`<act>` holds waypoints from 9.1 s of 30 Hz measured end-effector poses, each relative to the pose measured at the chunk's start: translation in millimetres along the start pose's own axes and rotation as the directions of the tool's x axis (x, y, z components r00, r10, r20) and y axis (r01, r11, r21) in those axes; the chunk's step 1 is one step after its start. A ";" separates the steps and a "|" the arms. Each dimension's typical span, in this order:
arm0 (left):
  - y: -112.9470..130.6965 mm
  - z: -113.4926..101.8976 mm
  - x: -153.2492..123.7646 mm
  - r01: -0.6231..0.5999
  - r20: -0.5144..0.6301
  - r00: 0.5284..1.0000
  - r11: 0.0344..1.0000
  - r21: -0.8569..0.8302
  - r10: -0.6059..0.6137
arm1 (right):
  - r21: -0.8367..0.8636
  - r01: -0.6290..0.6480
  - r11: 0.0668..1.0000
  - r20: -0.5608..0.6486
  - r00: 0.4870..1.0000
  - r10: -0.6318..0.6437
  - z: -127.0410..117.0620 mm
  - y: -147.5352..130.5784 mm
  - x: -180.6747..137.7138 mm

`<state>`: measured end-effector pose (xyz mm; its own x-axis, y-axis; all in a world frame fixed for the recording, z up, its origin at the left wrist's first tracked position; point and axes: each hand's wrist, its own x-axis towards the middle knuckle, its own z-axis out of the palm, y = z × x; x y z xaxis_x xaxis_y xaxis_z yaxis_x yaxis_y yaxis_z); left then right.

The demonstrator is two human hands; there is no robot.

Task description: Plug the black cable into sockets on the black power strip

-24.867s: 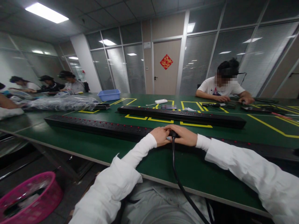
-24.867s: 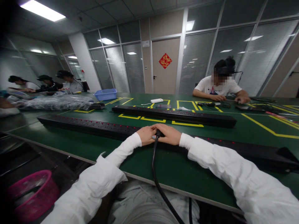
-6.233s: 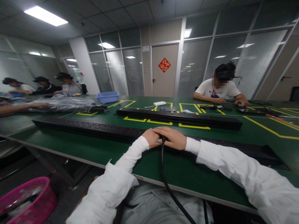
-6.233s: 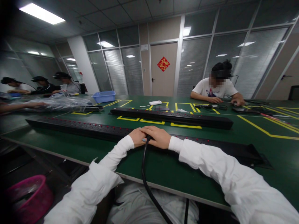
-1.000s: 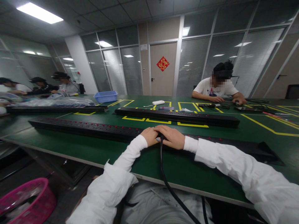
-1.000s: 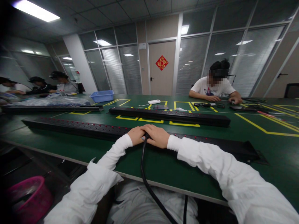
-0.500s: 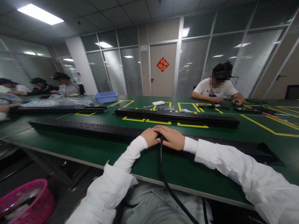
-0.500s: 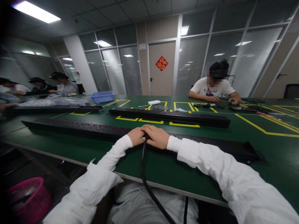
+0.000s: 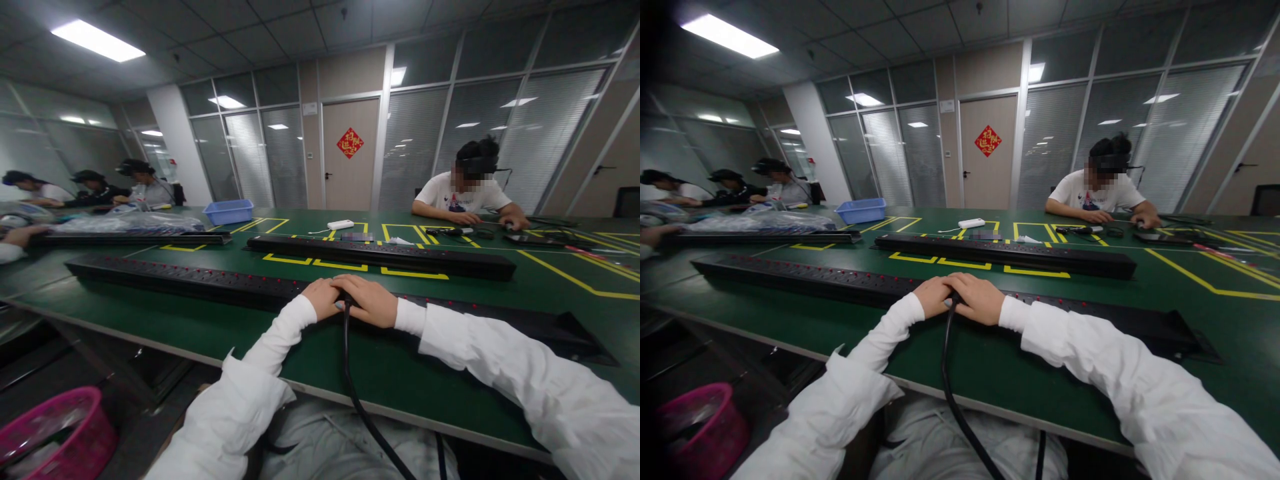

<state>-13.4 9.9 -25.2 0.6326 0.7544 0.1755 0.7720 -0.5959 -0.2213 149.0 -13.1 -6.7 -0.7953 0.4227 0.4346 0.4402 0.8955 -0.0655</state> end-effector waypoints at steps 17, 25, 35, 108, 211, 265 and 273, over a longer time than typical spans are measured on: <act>0.4 -1.1 -0.7 0.014 -0.004 1.000 1.000 -0.019 -0.014 | 0.008 0.006 1.000 -0.008 1.000 -0.006 -0.7 -1.1 -0.1; 0.8 -2.1 -1.1 0.006 -0.007 1.000 1.000 -0.015 -0.006 | 0.007 0.008 1.000 -0.004 1.000 -0.008 -0.8 -0.1 0.2; 1.4 -3.1 -1.3 0.006 0.007 1.000 1.000 -0.008 -0.006 | 0.003 0.001 1.000 -0.006 1.000 -0.001 0.1 -0.7 0.0; 1.7 -4.3 -2.3 -0.014 -0.032 0.999 1.000 -0.001 0.014 | 0.007 0.012 1.000 -0.007 1.000 -0.012 0.4 0.6 0.4; 0.4 0.5 -0.8 -0.016 -0.039 0.999 1.000 -0.002 0.015 | 0.002 -0.004 1.000 0.010 1.000 0.004 -0.1 1.0 0.2; 1.0 -0.8 -0.7 -0.003 -0.012 1.000 1.000 0.005 0.003 | 0.004 -0.007 1.000 -0.008 1.000 0.007 -0.5 -0.8 -0.1; 1.6 -1.2 -1.1 -0.001 -0.016 1.000 1.000 0.008 0.001 | 0.006 -0.004 1.000 -0.007 1.000 0.004 -1.2 -1.4 0.1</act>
<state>-12.7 7.7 -24.6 0.6341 0.7494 0.1905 0.7710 -0.5943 -0.2287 148.8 -14.6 -5.5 -0.7906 0.4249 0.4409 0.4406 0.8948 -0.0724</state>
